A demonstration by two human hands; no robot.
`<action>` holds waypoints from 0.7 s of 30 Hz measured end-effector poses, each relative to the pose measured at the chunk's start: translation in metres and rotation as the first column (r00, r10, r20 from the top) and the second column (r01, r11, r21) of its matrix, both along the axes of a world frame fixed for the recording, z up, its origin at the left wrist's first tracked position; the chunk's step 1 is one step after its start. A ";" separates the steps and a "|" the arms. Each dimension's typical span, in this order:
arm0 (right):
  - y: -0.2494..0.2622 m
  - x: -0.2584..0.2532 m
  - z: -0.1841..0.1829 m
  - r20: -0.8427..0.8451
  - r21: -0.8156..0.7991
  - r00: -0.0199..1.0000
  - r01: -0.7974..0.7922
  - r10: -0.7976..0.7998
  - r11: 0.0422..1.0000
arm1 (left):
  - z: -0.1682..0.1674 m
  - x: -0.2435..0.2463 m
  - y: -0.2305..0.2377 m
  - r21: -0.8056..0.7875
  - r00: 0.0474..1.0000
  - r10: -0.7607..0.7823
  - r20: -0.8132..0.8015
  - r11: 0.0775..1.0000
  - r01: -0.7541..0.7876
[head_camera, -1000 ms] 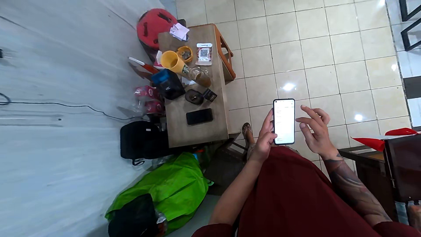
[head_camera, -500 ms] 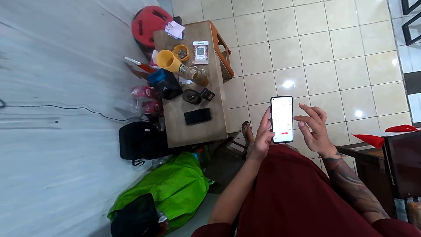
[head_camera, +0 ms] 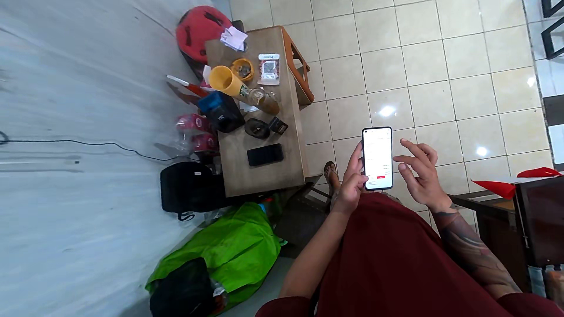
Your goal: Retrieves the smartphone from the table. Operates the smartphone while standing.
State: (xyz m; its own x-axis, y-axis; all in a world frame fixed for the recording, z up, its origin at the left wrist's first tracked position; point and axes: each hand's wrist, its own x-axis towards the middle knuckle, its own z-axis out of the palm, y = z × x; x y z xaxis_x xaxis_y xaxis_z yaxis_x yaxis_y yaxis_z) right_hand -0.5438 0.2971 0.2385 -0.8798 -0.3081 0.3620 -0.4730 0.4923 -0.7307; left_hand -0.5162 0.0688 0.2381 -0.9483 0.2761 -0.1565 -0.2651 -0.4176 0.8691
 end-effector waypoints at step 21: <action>-0.002 -0.002 0.006 0.048 0.063 0.994 -0.104 0.101 0.993 | 0.004 -0.001 0.003 -0.011 0.999 -0.022 0.023 1.000 0.022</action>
